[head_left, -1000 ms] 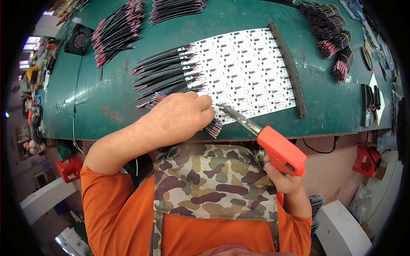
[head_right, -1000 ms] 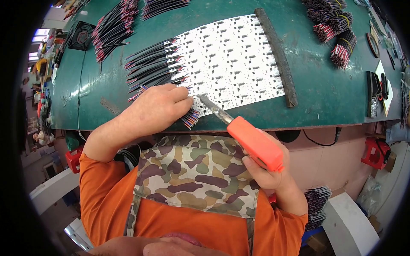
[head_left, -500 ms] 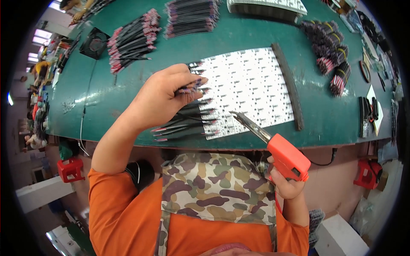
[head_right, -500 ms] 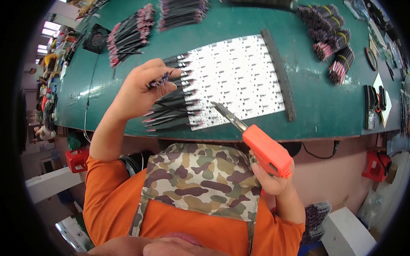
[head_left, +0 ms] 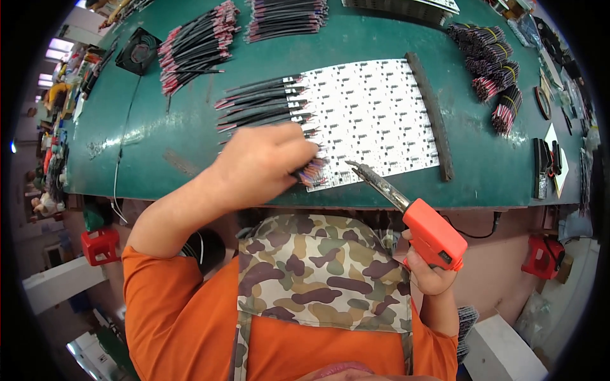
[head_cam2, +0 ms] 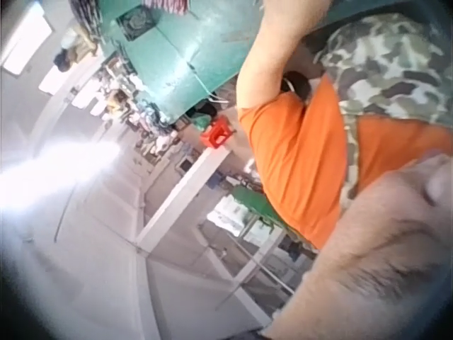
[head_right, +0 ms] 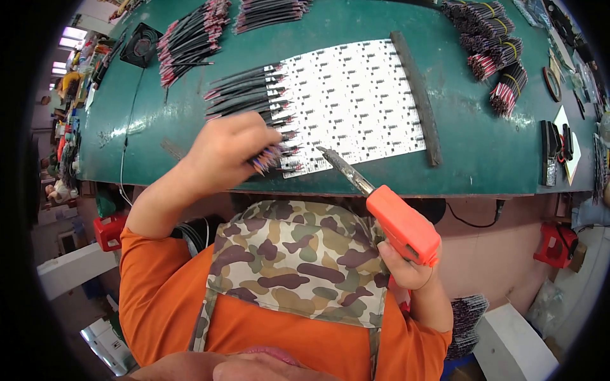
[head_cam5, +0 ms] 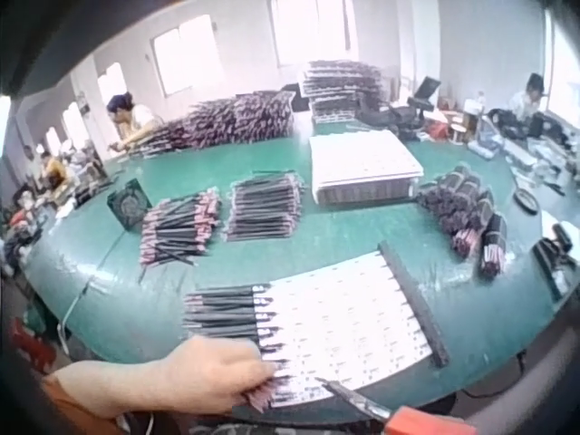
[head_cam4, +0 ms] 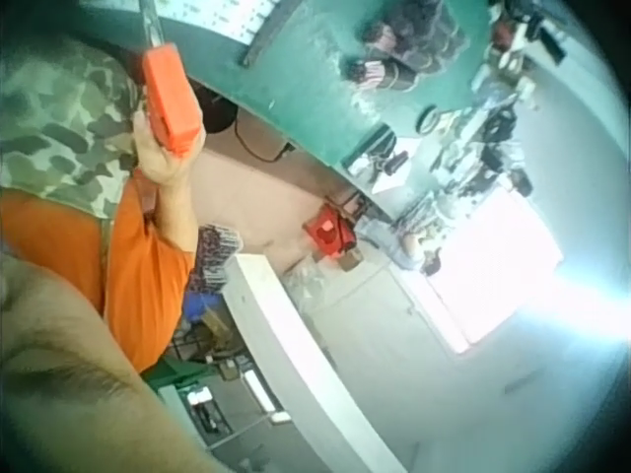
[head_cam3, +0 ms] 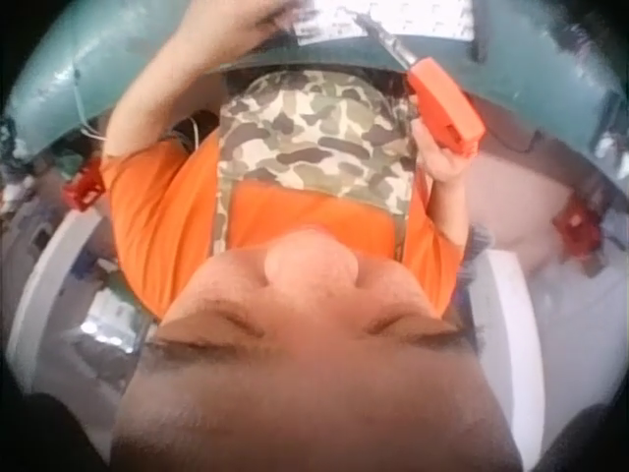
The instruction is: The person solders bundles of wires onto a long white circuit board panel with a soldering iron and solder wire.
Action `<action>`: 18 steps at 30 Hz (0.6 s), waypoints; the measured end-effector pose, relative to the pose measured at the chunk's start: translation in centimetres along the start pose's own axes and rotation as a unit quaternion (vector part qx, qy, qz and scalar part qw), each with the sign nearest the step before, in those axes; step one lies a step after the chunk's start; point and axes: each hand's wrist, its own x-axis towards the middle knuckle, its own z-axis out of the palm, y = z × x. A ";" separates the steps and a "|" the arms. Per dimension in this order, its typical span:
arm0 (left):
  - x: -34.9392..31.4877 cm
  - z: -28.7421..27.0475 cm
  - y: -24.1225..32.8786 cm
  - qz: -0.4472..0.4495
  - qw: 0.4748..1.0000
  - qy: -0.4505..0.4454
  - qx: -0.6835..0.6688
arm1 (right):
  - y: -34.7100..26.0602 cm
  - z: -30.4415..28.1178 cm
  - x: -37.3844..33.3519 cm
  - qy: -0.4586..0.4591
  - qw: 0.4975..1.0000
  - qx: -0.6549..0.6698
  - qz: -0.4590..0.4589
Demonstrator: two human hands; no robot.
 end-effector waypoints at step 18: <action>-1.2 3.9 1.0 0.045 0.986 -0.128 0.095 | 0.4 0.7 0.0 -0.040 0.998 -0.039 0.027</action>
